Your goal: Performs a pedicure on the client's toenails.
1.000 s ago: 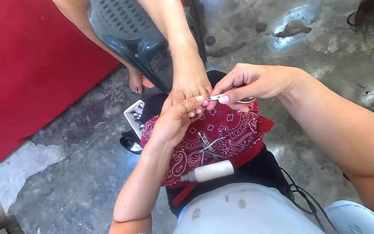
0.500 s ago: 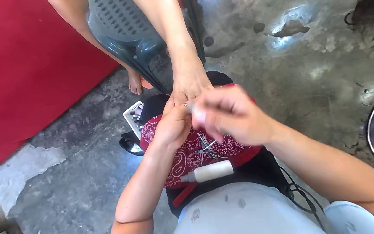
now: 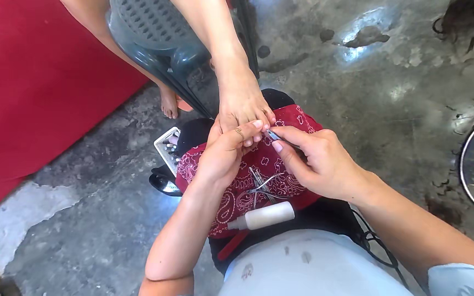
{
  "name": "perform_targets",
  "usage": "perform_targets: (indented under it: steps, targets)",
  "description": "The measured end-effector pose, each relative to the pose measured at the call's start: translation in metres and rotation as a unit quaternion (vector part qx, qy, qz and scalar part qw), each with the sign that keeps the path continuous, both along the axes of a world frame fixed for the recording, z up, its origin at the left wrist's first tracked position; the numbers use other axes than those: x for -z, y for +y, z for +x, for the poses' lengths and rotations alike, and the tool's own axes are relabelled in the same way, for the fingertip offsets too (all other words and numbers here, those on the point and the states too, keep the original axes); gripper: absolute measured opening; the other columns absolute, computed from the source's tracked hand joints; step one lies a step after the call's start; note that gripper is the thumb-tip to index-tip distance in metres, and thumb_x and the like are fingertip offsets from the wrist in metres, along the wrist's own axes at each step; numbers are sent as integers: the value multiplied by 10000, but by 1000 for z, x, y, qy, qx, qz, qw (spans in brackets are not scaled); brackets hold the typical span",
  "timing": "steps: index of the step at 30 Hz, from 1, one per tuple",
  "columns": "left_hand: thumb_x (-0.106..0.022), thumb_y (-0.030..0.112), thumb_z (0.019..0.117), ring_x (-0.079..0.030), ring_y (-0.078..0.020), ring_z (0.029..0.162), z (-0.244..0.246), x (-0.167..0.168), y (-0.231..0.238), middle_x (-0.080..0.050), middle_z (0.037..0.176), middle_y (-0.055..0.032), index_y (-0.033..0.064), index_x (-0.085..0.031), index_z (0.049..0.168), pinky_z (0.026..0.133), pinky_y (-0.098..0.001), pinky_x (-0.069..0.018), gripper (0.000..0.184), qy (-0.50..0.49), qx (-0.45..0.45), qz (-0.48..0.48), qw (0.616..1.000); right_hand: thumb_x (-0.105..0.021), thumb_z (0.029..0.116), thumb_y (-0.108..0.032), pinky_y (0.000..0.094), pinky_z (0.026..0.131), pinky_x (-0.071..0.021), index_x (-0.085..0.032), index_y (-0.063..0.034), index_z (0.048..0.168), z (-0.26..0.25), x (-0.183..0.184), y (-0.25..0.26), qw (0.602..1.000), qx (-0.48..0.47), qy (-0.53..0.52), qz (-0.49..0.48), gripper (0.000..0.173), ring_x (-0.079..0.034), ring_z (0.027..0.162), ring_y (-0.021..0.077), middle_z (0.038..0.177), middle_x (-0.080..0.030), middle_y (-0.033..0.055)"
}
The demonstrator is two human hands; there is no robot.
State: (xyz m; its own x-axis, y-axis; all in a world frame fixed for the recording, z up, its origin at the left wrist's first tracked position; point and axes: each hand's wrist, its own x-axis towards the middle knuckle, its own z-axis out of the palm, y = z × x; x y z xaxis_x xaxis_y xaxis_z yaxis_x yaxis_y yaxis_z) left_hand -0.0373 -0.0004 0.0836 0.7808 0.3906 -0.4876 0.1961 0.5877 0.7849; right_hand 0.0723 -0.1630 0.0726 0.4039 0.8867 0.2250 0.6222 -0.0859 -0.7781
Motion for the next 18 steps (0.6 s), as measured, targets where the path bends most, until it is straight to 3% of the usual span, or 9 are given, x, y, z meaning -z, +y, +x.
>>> perform_targets:
  steps: [5, 18]
  targets:
    - [-620, 78, 920, -607, -80, 708, 1, 1, 1, -604, 795, 18, 181, -535, 1148, 771, -319, -577, 265, 7, -1, 1, 1000, -485, 1013, -144, 205, 448, -369, -692, 14, 1201, 2, -3, 1, 998, -7, -67, -14, 322, -461, 493, 24, 616, -558, -41]
    - [-610, 49, 914, -617, -86, 710, 2, 1, 1, -618, 807, 12, 169, -517, 1182, 764, -305, -577, 308, 6, -8, -3, 1000, -479, 997, -145, 250, 433, -364, -695, 10, 1176, 3, -4, 2, 994, -14, -108, -22, 320, -472, 474, 66, 589, -541, -31]
